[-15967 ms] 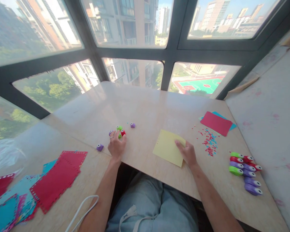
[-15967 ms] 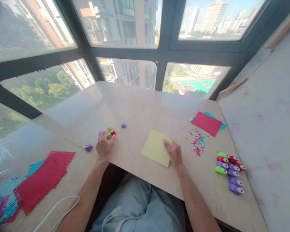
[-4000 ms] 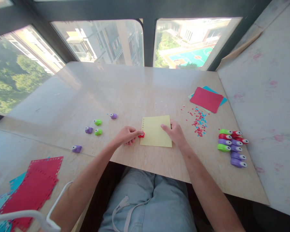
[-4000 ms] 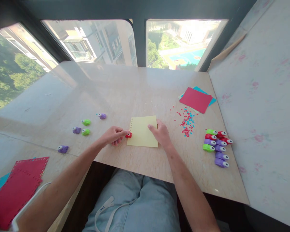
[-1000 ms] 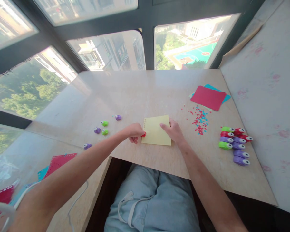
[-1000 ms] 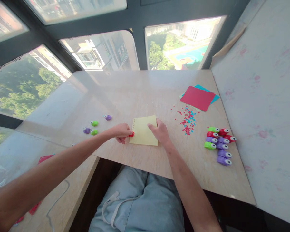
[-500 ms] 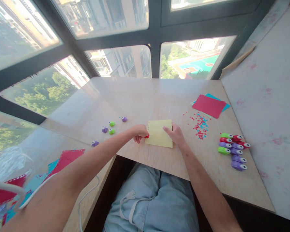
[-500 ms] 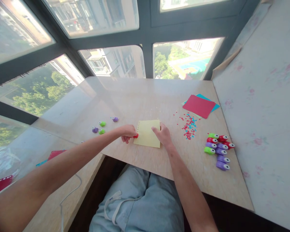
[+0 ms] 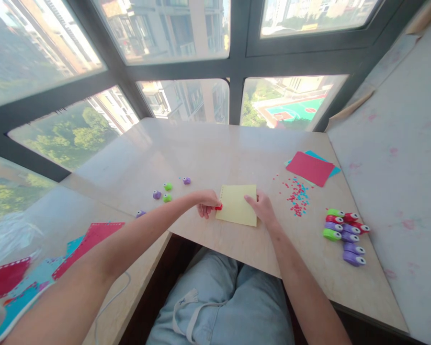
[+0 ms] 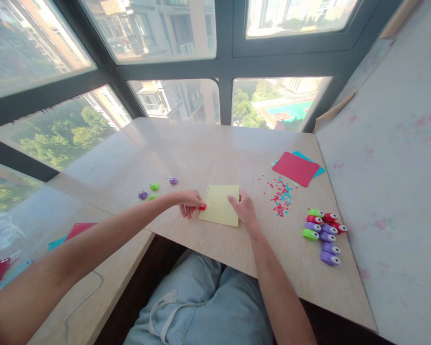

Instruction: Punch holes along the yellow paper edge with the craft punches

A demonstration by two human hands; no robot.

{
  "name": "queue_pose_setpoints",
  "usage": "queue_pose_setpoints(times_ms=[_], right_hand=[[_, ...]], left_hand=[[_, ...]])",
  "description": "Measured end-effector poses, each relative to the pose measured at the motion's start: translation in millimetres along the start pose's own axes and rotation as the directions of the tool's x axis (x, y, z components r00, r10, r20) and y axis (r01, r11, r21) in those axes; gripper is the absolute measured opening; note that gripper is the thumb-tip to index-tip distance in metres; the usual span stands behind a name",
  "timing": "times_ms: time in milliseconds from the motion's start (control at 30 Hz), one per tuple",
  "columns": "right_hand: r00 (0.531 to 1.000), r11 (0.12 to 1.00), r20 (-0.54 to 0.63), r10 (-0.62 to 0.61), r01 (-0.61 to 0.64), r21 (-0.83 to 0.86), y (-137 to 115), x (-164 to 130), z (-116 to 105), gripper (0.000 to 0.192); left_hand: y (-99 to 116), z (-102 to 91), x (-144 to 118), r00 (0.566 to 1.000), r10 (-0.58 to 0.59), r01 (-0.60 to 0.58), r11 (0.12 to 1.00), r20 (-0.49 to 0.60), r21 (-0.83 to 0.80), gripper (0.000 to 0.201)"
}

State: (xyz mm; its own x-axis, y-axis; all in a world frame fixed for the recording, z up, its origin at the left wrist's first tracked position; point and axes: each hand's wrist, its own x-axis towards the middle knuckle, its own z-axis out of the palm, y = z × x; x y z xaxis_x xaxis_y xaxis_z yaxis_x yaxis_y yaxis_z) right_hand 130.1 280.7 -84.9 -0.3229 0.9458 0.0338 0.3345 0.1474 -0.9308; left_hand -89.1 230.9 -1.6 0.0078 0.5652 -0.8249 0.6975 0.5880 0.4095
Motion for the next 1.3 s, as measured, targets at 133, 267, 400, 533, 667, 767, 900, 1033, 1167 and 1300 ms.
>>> queue_pose_setpoints(times_ms=[133,267,400,533,667,767,900,1033,1167,1300], right_hand=[[1.000,1.000,0.014,-0.002,0.001,0.027,0.4,-0.3,0.5,0.034],[1.000,1.000,0.003,0.016,-0.016,0.009,-0.7,-1.2,0.4,0.034],[0.999,0.999,0.011,0.042,-0.042,0.025,-1.1,-1.8,0.0,0.034],[0.999,0.998,0.020,0.027,-0.028,0.050,-0.3,-2.0,-0.2,0.032],[1.000,0.999,0.014,0.028,-0.028,0.035,1.5,-1.5,-0.2,0.033],[1.000,0.999,0.005,0.031,-0.031,0.014,2.6,-1.1,0.1,0.032],[0.999,0.999,-0.015,0.040,-0.040,0.010,2.4,-2.1,0.6,0.030],[0.997,0.990,-0.005,0.072,-0.070,0.121,0.5,-4.0,1.0,0.031],[0.996,0.973,0.020,0.089,-0.091,0.213,-1.3,-5.1,0.9,0.036],[0.994,0.969,0.021,0.105,-0.107,0.221,-0.9,-5.6,0.6,0.036]], left_hand=[[-2.1,-6.3,-11.7,0.999,0.021,-0.019,0.997,0.030,-0.074,0.025],[-7.9,-10.8,-17.3,0.980,0.157,-0.163,0.986,-0.124,-0.042,0.028],[-19.9,-4.3,-16.5,0.870,0.392,-0.356,0.919,-0.301,0.167,0.034],[-28.5,4.6,-17.9,0.808,0.451,-0.431,0.891,-0.379,0.141,0.038],[-35.8,11.9,-25.0,0.733,0.552,-0.523,0.831,-0.397,0.190,0.042],[-42.6,22.3,-27.0,0.708,0.628,-0.558,0.778,-0.323,0.291,0.046],[-48.9,37.3,-20.6,0.659,0.699,-0.534,0.696,-0.279,0.480,0.029],[-56.7,41.8,-14.5,0.603,0.730,-0.542,0.671,-0.322,0.506,0.022],[-74.7,42.4,-11.8,0.565,0.671,-0.624,0.728,-0.480,0.284,0.020],[-92.1,47.8,-10.8,0.571,0.564,-0.661,0.747,-0.597,0.074,0.023]])
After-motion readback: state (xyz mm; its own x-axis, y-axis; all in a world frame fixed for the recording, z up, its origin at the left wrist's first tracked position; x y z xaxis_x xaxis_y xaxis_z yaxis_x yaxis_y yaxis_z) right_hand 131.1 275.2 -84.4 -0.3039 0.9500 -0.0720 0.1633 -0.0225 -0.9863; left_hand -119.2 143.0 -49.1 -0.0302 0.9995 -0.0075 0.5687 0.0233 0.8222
